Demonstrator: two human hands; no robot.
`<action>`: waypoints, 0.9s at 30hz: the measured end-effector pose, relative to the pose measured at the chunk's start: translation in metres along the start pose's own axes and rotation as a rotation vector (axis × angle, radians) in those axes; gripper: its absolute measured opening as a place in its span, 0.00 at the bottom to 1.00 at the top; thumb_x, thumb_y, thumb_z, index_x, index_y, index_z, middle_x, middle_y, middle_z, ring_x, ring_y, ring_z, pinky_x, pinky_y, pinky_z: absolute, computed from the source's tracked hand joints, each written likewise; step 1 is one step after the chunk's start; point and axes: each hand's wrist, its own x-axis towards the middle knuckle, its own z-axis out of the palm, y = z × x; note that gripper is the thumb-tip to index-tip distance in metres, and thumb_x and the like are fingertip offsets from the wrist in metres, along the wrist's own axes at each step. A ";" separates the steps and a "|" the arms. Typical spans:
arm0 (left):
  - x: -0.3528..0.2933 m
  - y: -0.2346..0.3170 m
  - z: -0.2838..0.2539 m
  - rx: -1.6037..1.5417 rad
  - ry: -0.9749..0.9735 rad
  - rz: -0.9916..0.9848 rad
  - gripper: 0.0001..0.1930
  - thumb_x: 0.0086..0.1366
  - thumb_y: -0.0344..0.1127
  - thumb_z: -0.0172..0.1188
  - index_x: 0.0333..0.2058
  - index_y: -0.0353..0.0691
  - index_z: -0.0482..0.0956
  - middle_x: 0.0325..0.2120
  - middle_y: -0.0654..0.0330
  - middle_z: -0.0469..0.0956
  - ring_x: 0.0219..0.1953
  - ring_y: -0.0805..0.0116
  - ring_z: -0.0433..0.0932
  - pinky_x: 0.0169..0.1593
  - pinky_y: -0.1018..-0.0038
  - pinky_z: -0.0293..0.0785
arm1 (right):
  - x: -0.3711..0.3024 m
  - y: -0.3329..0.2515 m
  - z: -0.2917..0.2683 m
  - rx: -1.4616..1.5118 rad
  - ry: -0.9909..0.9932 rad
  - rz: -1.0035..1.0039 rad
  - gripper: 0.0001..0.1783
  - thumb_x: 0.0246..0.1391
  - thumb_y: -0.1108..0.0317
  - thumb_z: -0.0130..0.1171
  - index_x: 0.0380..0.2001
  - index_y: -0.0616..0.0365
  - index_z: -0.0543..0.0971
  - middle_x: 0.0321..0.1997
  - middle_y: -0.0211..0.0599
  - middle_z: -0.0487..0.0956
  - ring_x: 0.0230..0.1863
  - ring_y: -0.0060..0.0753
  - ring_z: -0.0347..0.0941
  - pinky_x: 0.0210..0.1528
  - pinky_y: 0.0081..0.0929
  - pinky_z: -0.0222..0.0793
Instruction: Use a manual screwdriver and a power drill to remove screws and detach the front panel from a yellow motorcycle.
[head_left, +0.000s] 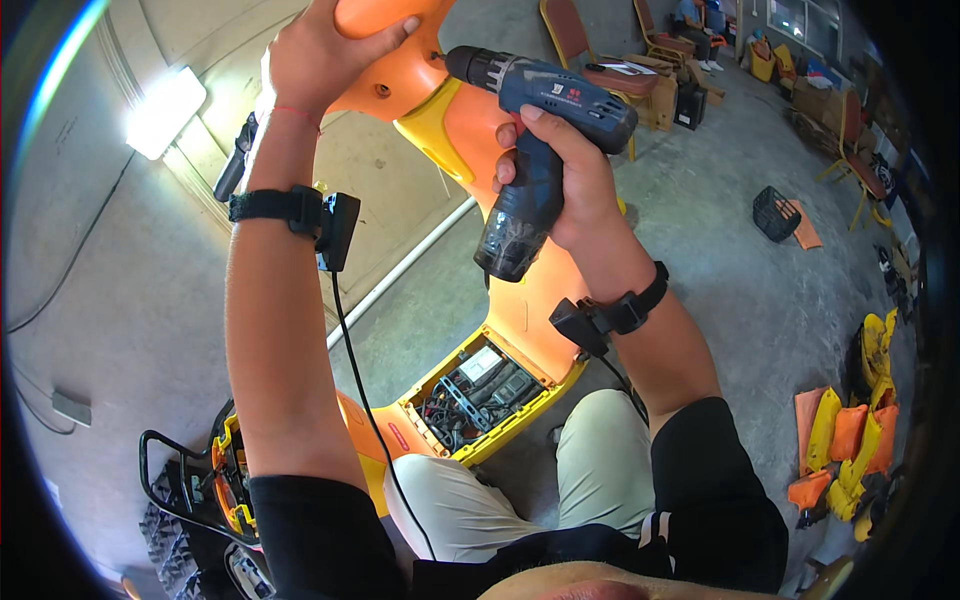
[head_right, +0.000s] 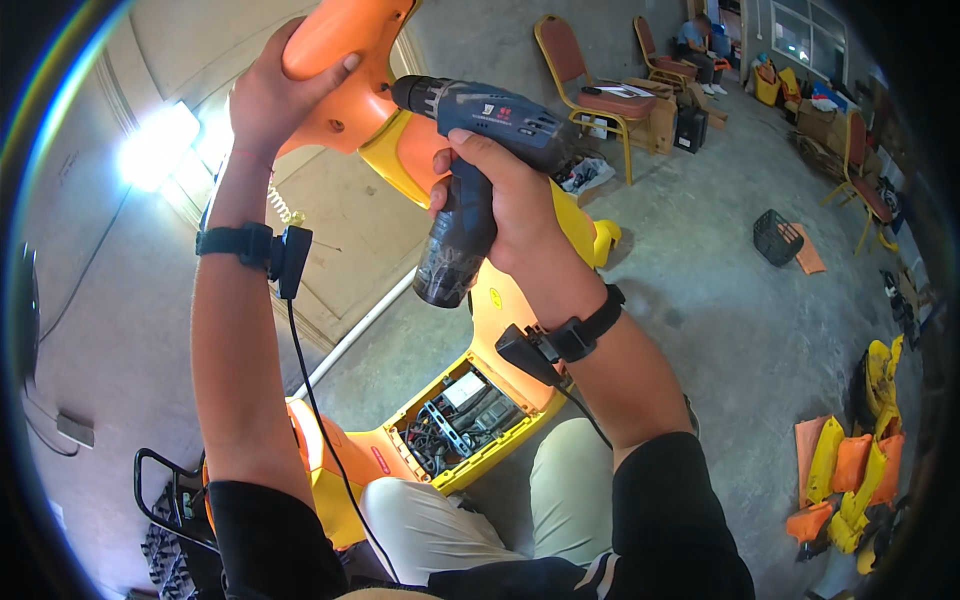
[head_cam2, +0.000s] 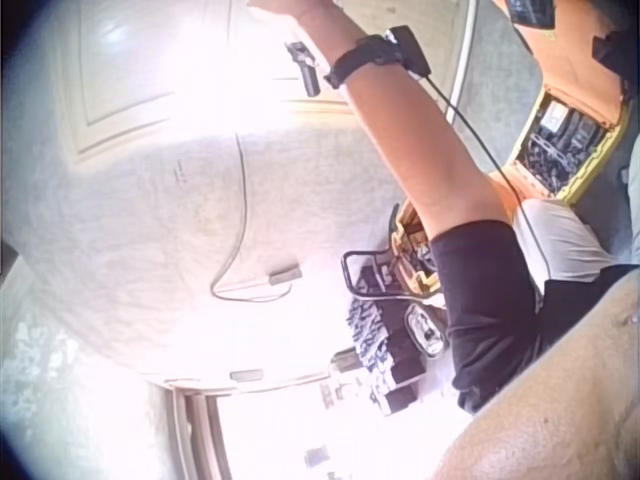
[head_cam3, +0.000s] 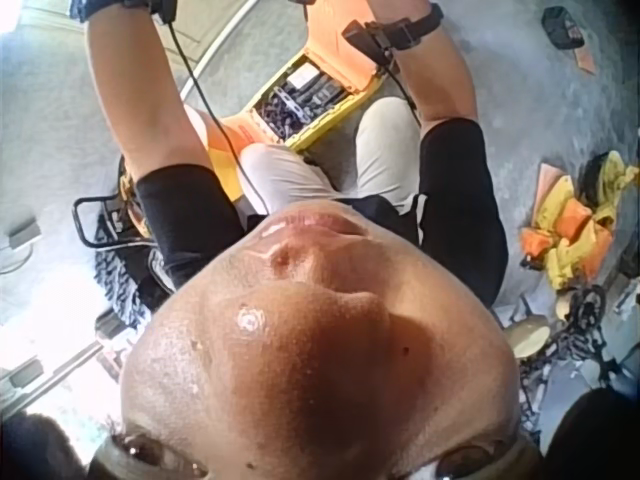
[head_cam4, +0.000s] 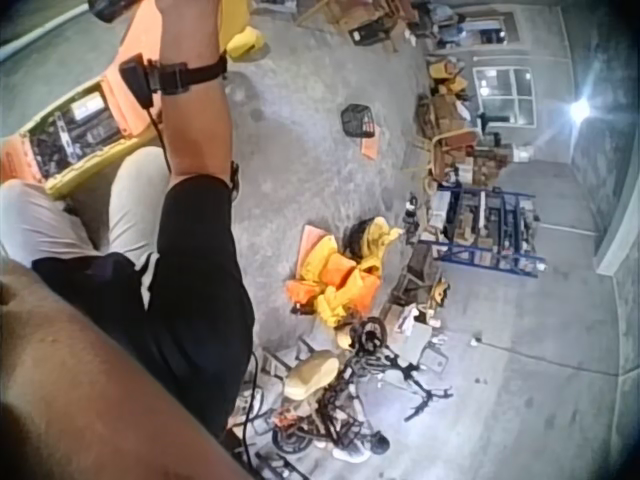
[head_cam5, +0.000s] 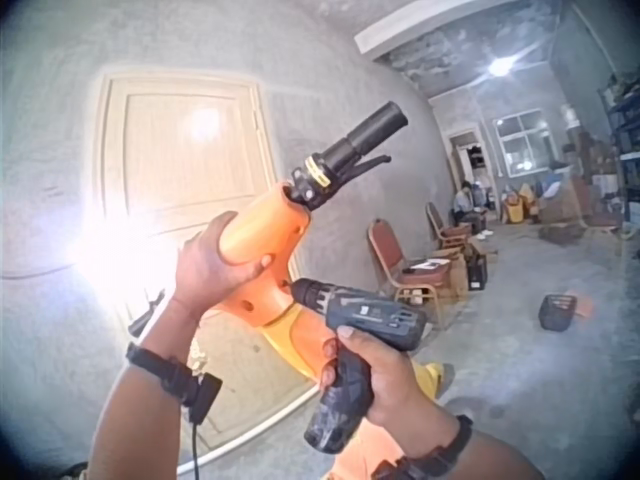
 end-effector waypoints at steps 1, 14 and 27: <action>0.000 0.000 0.000 0.011 0.005 0.007 0.43 0.49 0.69 0.68 0.58 0.50 0.73 0.43 0.58 0.84 0.47 0.59 0.84 0.52 0.64 0.78 | 0.000 0.000 0.000 0.005 -0.007 -0.001 0.11 0.61 0.62 0.60 0.42 0.56 0.75 0.33 0.34 0.78 0.25 0.29 0.77 0.30 0.31 0.75; -0.002 0.000 -0.001 -0.039 -0.002 0.002 0.43 0.49 0.69 0.68 0.59 0.50 0.73 0.44 0.57 0.84 0.47 0.59 0.83 0.52 0.65 0.77 | -0.002 -0.002 0.001 0.046 0.012 0.010 0.09 0.57 0.65 0.63 0.39 0.54 0.75 0.29 0.35 0.77 0.24 0.34 0.77 0.31 0.32 0.74; -0.001 0.000 -0.002 -0.054 -0.028 -0.016 0.44 0.49 0.68 0.70 0.60 0.48 0.72 0.44 0.56 0.84 0.49 0.59 0.83 0.53 0.65 0.77 | -0.005 -0.003 0.002 0.010 0.034 -0.007 0.10 0.57 0.65 0.63 0.40 0.54 0.75 0.31 0.36 0.78 0.24 0.34 0.77 0.30 0.32 0.73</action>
